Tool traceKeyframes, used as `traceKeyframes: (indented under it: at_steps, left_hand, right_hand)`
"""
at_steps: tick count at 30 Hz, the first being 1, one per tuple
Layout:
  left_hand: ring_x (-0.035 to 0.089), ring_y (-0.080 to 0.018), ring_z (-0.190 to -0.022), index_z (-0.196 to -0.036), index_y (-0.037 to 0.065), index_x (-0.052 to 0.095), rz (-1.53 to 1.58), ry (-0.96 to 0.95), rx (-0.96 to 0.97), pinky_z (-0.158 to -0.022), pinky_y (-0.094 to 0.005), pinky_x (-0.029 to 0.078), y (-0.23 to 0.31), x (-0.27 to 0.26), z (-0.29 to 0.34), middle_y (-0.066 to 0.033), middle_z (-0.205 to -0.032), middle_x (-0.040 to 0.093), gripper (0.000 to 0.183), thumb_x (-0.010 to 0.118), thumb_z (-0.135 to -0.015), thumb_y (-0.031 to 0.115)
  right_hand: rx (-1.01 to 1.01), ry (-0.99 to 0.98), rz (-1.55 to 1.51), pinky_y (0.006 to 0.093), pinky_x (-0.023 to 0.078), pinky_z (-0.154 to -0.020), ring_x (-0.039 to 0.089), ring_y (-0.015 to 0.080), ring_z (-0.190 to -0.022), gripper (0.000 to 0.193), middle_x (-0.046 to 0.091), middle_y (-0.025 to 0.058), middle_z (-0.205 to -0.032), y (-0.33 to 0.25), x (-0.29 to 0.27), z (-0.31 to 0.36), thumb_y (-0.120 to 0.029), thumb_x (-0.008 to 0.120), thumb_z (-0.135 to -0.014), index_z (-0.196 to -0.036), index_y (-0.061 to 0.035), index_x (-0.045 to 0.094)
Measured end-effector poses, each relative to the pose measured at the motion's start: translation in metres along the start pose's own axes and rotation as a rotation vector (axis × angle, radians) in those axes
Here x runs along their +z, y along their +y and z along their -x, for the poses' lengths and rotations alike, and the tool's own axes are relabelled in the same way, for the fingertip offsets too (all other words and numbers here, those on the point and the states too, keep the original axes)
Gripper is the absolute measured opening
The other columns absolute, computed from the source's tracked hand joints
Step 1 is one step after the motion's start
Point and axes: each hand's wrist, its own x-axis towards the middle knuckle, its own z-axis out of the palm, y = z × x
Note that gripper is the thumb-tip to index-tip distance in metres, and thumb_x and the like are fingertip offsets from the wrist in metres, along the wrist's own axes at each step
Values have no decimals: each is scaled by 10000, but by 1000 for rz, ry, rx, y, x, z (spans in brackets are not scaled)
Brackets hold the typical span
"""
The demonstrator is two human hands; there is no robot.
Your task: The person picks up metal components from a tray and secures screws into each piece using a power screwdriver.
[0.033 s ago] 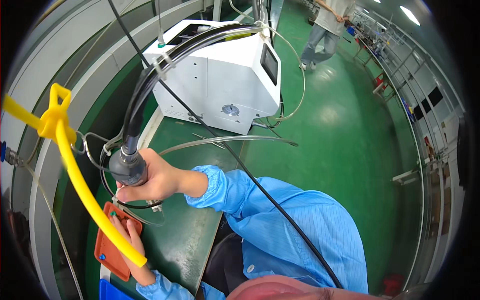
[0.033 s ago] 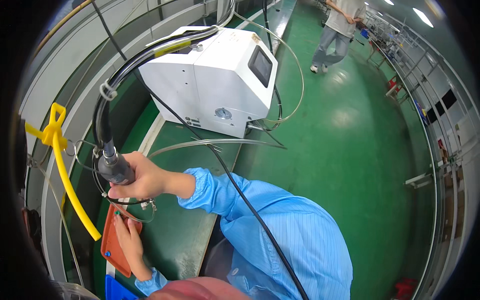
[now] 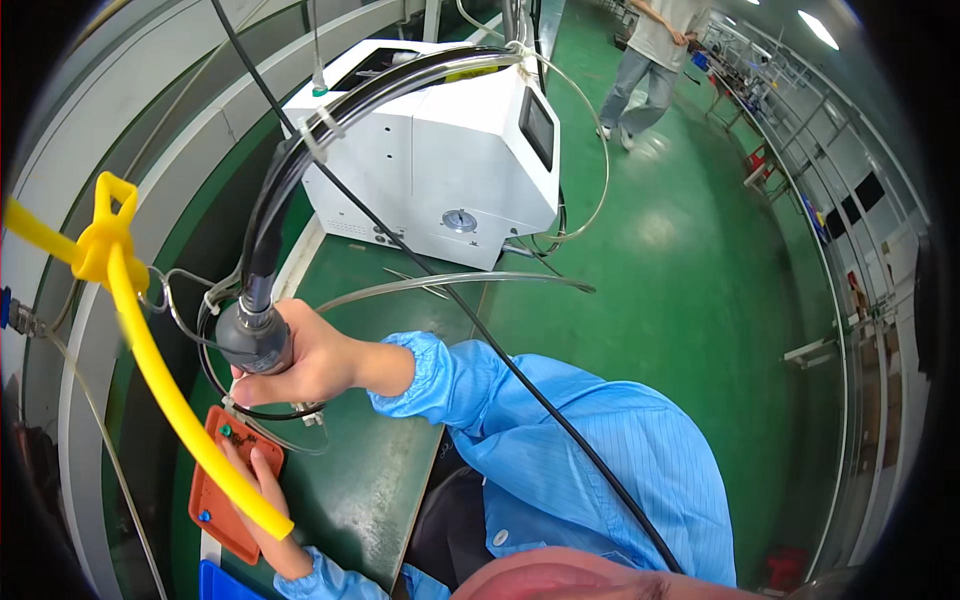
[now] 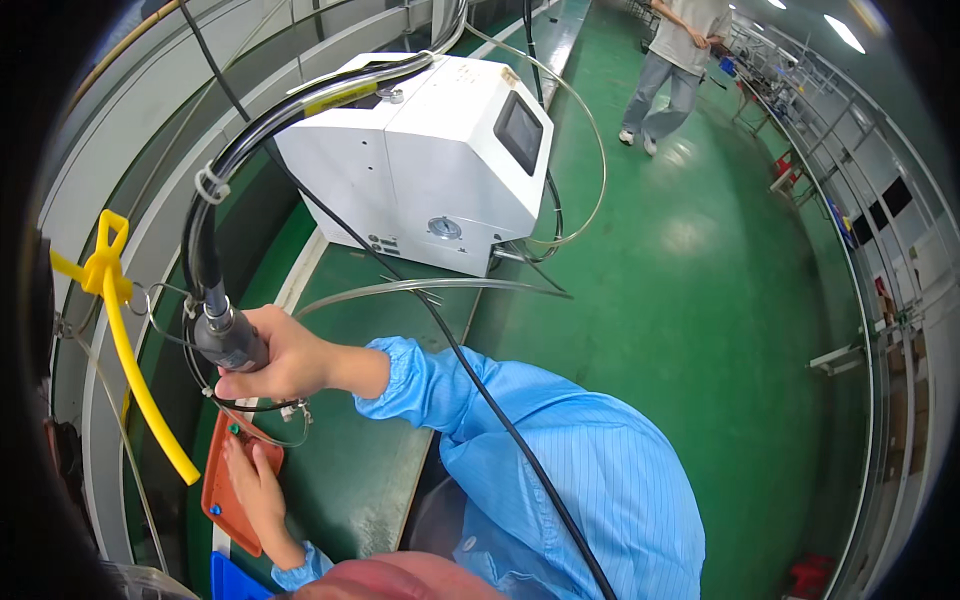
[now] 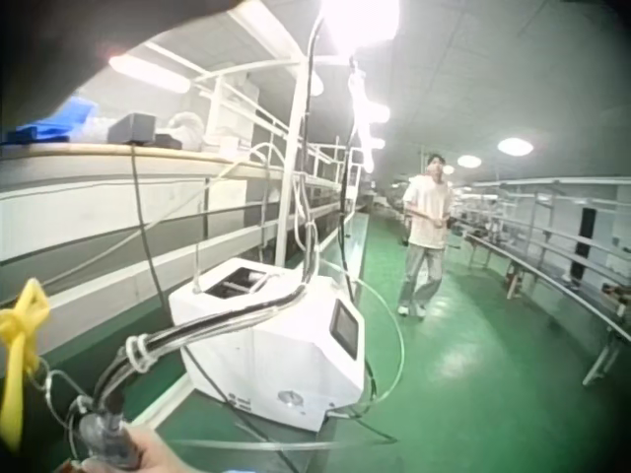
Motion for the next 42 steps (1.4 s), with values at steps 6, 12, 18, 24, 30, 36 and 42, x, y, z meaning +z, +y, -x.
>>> traceKeyframes:
  at_steps: [6, 12, 18, 24, 30, 36, 42]
  left_hand:
    - [280, -383, -1513, -1525, 32, 431, -416, -204, -537, -1227, -450, 236, 2, -31, 54, -219, -1621, 329, 713, 446, -1030, 544]
    - [473, -430, -1360, -1357, -46, 542, -207, 220, -4, -1121, -520, 383, -1, 21, 41, -282, -1428, 521, 626, 581, -974, 448]
    - [360, -383, -1472, -1459, -44, 466, -130, 145, -143, -1202, -521, 272, 1, 19, 26, -268, -1556, 400, 758, 458, -999, 559]
    - [330, -388, -1489, -1473, -46, 450, -164, 185, -211, -1219, -514, 234, -20, 13, 33, -280, -1565, 379, 763, 452, -1005, 556]
    - [500, -387, -1361, -1358, 47, 599, -312, 379, -141, -1129, -504, 396, -106, -80, 24, -228, -1470, 525, 523, 604, -963, 389]
    - [563, -373, -1289, -1303, 96, 654, -406, 475, -401, -1093, -447, 461, -329, -135, 60, -200, -1390, 598, 499, 550, -817, 51]
    - [541, -381, -1321, -1387, 61, 599, -216, 274, -473, -1145, -408, 406, -398, -142, 69, -240, -1379, 596, 631, 563, -768, -56]
  right_hand:
    - [73, 18, -53, 284, 539, -813, 637, 82, -893, 309, 680, 2, -924, 4, 2, 6, -81, 862, -805, -1032, -47, 655]
    - [-41, -11, -52, 336, 469, -525, 535, 181, -583, 227, 549, 64, -732, 4, -1, 26, -100, 706, -926, -1067, -25, 545]
    - [-103, -79, -112, 295, 410, -530, 482, 168, -556, 289, 463, 52, -670, 17, 11, 20, -191, 686, -962, -1083, -28, 480]
    - [-110, -111, -91, 294, 417, -539, 479, 162, -559, 286, 471, 53, -669, 14, 16, 15, -212, 687, -968, -1075, -31, 494]
    - [-99, -50, -78, 288, 401, -529, 471, 151, -557, 294, 468, 47, -670, 13, 18, 18, -218, 703, -963, -1057, -43, 485]
    - [-60, -49, -114, 270, 413, -499, 469, 140, -534, 309, 488, 34, -674, 9, 25, 22, -158, 746, -922, -1022, -43, 477]
    - [-31, 10, -104, 268, 413, -494, 466, 131, -531, 300, 485, 27, -657, 9, 24, 25, -125, 753, -909, -1015, -36, 486]
